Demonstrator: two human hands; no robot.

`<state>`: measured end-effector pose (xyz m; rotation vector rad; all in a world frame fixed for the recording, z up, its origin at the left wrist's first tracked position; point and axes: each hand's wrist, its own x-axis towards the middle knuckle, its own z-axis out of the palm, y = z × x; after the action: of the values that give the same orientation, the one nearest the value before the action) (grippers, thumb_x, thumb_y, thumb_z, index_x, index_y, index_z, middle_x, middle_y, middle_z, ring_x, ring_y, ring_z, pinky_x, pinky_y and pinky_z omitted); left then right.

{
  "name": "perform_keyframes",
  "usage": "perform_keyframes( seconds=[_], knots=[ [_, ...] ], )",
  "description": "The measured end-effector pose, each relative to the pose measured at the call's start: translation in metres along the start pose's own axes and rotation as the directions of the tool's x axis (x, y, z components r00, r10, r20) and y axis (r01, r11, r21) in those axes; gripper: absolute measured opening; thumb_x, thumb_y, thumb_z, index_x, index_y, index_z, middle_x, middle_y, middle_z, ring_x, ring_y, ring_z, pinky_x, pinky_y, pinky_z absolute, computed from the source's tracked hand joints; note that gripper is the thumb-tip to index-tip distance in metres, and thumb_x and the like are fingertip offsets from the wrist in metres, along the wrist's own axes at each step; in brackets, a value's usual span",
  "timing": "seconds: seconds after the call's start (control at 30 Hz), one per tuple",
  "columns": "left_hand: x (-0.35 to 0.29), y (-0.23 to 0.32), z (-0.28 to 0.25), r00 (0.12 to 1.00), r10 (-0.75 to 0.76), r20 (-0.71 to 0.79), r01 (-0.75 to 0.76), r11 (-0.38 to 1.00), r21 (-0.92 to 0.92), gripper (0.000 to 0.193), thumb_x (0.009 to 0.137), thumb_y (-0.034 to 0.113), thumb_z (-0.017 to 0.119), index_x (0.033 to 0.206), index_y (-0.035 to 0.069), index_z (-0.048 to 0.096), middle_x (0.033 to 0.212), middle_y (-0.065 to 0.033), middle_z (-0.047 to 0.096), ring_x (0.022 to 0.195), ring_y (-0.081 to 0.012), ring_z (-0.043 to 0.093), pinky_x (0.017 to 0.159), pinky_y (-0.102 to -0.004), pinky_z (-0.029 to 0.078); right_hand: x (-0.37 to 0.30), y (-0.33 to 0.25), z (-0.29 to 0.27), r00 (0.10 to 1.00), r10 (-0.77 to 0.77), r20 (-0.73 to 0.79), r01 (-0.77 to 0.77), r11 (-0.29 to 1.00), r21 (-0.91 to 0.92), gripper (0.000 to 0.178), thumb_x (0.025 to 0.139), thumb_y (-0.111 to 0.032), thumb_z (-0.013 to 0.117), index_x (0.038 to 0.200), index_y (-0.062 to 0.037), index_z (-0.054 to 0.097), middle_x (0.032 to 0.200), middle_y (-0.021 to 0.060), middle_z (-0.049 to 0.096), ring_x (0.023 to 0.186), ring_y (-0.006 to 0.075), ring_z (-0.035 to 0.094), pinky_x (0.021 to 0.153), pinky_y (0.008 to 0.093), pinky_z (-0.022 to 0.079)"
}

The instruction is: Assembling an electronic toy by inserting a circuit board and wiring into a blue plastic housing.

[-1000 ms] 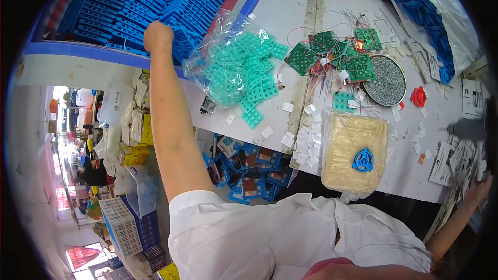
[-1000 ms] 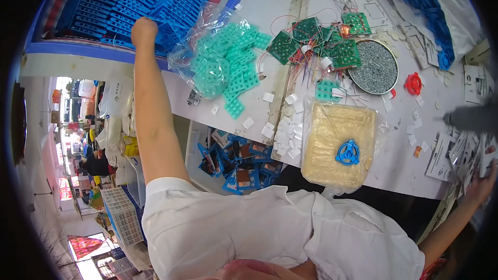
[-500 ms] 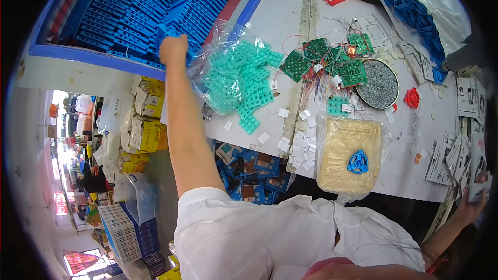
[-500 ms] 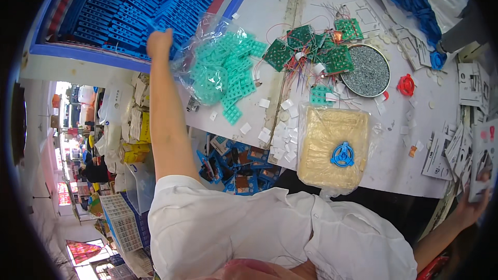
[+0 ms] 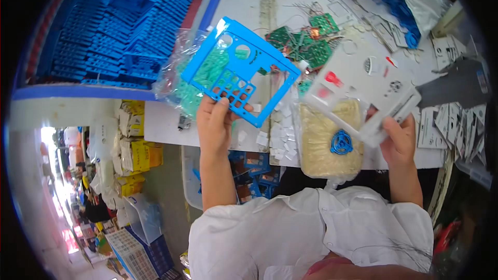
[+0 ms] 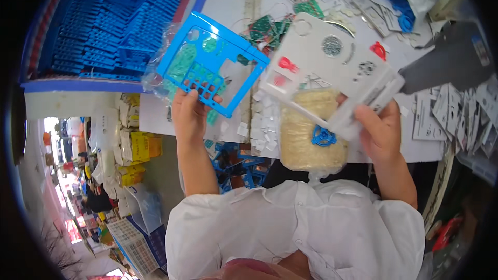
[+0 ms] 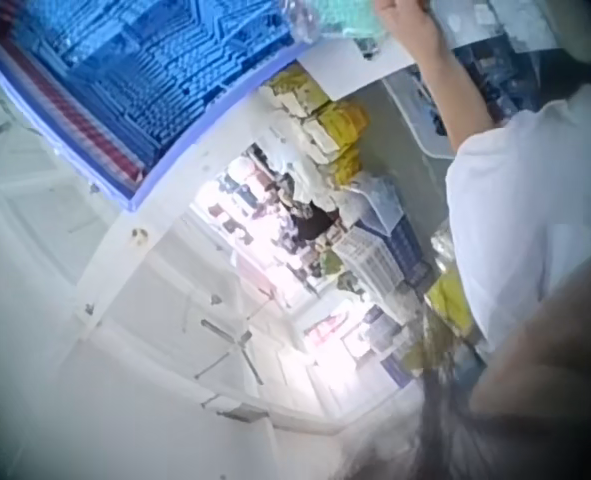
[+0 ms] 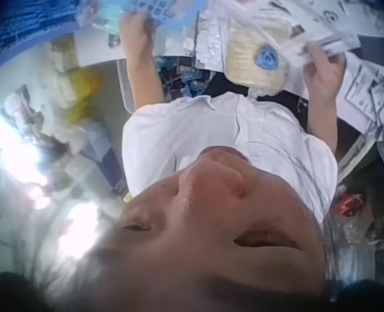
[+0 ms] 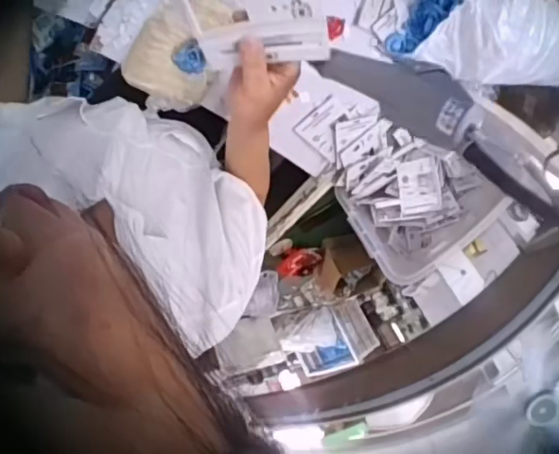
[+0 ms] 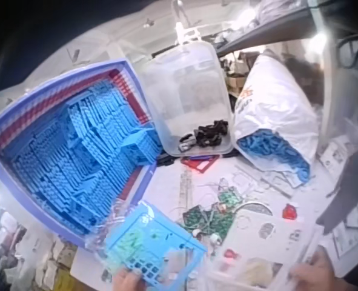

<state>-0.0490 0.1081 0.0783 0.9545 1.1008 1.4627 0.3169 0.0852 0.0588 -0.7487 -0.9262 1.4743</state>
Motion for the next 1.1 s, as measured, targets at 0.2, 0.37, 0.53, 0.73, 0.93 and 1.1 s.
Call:
perform_keyframes(
  seconds=[0.2, 0.37, 0.53, 0.73, 0.93, 1.1],
  knots=[
    [-0.022, -0.05, 0.036, 0.996, -0.06, 0.065, 0.072, 0.977, -0.199, 0.044, 0.096, 0.017, 0.057, 0.136, -0.001, 0.049, 0.121, -0.0172, 0.063, 0.096, -0.0271, 0.064, 0.079, -0.0407, 0.056, -0.012, 0.021, 0.014, 0.99, 0.113, -0.086, -0.09, 0.969, 0.229, 0.044, 0.097, -0.008, 0.065, 0.137, 0.0011, 0.051, 0.123, 0.0149, 0.067, 0.113, 0.0233, 0.067, 0.099, 0.0396, 0.056],
    [-0.05, -0.066, 0.083, 0.983, -0.136, 0.123, 0.183, 0.727, -0.661, 0.052, 0.101, 0.024, 0.055, 0.146, 0.001, 0.038, 0.13, -0.0144, 0.057, 0.104, -0.0257, 0.059, 0.087, -0.039, 0.048, -0.013, 0.048, 0.067, 0.956, 0.292, -0.036, -0.25, 0.873, 0.419, 0.048, 0.097, -0.006, 0.067, 0.141, -0.001, 0.048, 0.131, 0.0122, 0.064, 0.12, 0.0219, 0.064, 0.103, 0.039, 0.054],
    [-0.071, -0.07, 0.096, 0.996, -0.091, 0.018, 0.092, 0.956, -0.277, 0.049, 0.106, 0.019, 0.048, 0.151, 0.004, 0.037, 0.141, -0.0144, 0.053, 0.123, -0.0247, 0.056, 0.097, -0.038, 0.049, -0.017, 0.045, 0.072, 0.9, 0.427, 0.085, -0.433, 0.861, 0.267, 0.047, 0.097, -0.005, 0.067, 0.141, -0.0016, 0.05, 0.134, 0.0091, 0.062, 0.124, 0.0195, 0.061, 0.102, 0.0354, 0.052],
    [-0.084, -0.057, 0.071, 0.988, -0.156, 0.006, 0.148, 0.919, -0.366, 0.039, 0.109, 0.019, 0.041, 0.144, 0.002, 0.045, 0.125, -0.0097, 0.061, 0.093, -0.0143, 0.06, 0.072, -0.0273, 0.049, 0.004, -0.012, 0.005, 0.855, 0.483, 0.191, -0.21, 0.659, -0.723, 0.06, 0.092, -0.013, 0.076, 0.143, 0.0002, 0.048, 0.135, 0.0093, 0.06, 0.125, 0.0191, 0.057, 0.101, 0.0343, 0.047],
    [-0.093, -0.062, 0.092, 0.969, -0.196, -0.153, 0.187, 0.98, -0.072, 0.037, 0.111, 0.023, 0.04, 0.136, -0.001, 0.052, 0.114, -0.0092, 0.065, 0.089, -0.0123, 0.061, 0.069, -0.0246, 0.048, 0.014, 0.016, 0.035, 0.857, 0.357, 0.372, -0.275, 0.927, -0.256, 0.08, 0.088, -0.013, 0.08, 0.152, -0.0004, 0.034, 0.142, 0.0112, 0.052, 0.13, 0.0179, 0.052, 0.108, 0.0354, 0.045],
    [-0.091, -0.063, 0.085, 0.936, -0.275, -0.22, 0.246, 0.958, -0.149, 0.035, 0.109, 0.024, 0.046, 0.133, 0.0, 0.057, 0.109, -0.0061, 0.067, 0.088, -0.0108, 0.063, 0.068, -0.0244, 0.048, 0.002, 0.027, 0.045, 0.86, 0.387, 0.332, -0.357, 0.922, -0.15, 0.08, 0.091, -0.017, 0.079, 0.152, 0.0011, 0.031, 0.14, 0.0114, 0.052, 0.129, 0.018, 0.051, 0.108, 0.0349, 0.045]
  ],
)
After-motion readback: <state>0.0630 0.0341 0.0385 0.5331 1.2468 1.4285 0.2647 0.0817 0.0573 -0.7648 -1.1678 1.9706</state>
